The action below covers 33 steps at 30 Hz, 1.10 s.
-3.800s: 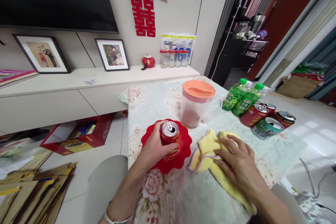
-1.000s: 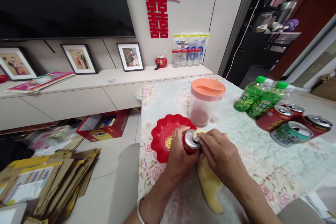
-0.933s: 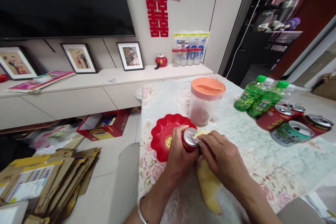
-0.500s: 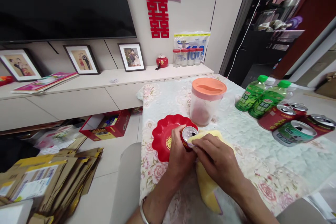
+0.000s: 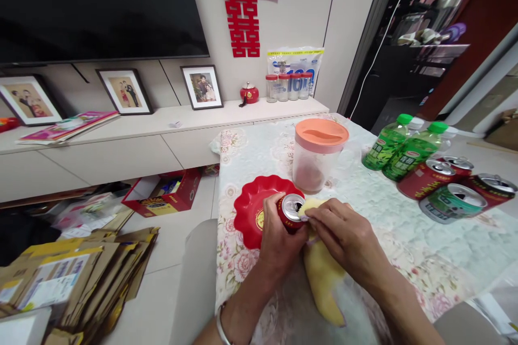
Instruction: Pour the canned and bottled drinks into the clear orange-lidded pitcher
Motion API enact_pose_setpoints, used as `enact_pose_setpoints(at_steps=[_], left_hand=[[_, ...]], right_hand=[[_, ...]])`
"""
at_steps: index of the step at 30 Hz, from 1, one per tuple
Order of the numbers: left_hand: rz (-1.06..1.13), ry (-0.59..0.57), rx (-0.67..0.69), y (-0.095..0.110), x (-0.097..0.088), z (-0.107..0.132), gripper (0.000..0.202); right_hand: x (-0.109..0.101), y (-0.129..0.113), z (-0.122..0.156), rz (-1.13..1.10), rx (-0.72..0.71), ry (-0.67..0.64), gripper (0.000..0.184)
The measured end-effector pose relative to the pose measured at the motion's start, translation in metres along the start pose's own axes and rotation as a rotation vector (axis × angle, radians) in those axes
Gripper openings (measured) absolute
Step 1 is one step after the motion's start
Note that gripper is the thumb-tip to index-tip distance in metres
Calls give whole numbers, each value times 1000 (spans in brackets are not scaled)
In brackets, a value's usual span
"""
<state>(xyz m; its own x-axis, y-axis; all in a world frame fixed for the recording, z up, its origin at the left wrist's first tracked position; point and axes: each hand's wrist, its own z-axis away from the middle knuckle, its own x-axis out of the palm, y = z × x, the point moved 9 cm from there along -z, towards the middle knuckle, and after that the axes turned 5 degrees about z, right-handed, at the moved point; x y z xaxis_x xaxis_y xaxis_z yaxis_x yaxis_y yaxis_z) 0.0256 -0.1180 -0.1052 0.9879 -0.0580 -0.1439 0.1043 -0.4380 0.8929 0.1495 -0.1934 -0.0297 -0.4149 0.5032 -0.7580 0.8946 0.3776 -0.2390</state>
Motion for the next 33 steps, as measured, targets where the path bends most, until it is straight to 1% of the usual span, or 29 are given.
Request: enact_pose_setpoints(at_steps=[4, 8, 10, 13, 15, 18, 23, 27, 30, 33], left_hand=[[-13, 6, 35, 2, 0, -1, 55], [3, -9, 16, 1, 0, -2, 60], [16, -7, -13, -1, -1, -2, 63], [52, -27, -51, -2, -1, -3, 64], [103, -59, -77, -3, 1, -3, 65], [196, -89, -133, -7, 2, -4, 67], [281, -111, -174, -12, 3, -4, 75], [266, -121, -169, -15, 4, -2, 80], [213, -87, -160, -18, 2, -2, 79], [187, -101, -181, -22, 4, 0, 81]], right_hand=[[3, 9, 1, -15, 80, 97, 15], [13, 25, 3, -169, 231, 157, 15], [20, 33, 4, -254, 317, 138, 14], [33, 41, 6, -303, 409, 41, 17], [41, 43, 7, -274, 422, -41, 21], [52, 41, 8, -212, 397, -136, 23], [59, 39, 10, -149, 386, -191, 20], [55, 41, 10, -165, 416, -161, 17], [49, 42, 10, -243, 444, -97, 17], [44, 41, 10, -322, 472, -27, 20]])
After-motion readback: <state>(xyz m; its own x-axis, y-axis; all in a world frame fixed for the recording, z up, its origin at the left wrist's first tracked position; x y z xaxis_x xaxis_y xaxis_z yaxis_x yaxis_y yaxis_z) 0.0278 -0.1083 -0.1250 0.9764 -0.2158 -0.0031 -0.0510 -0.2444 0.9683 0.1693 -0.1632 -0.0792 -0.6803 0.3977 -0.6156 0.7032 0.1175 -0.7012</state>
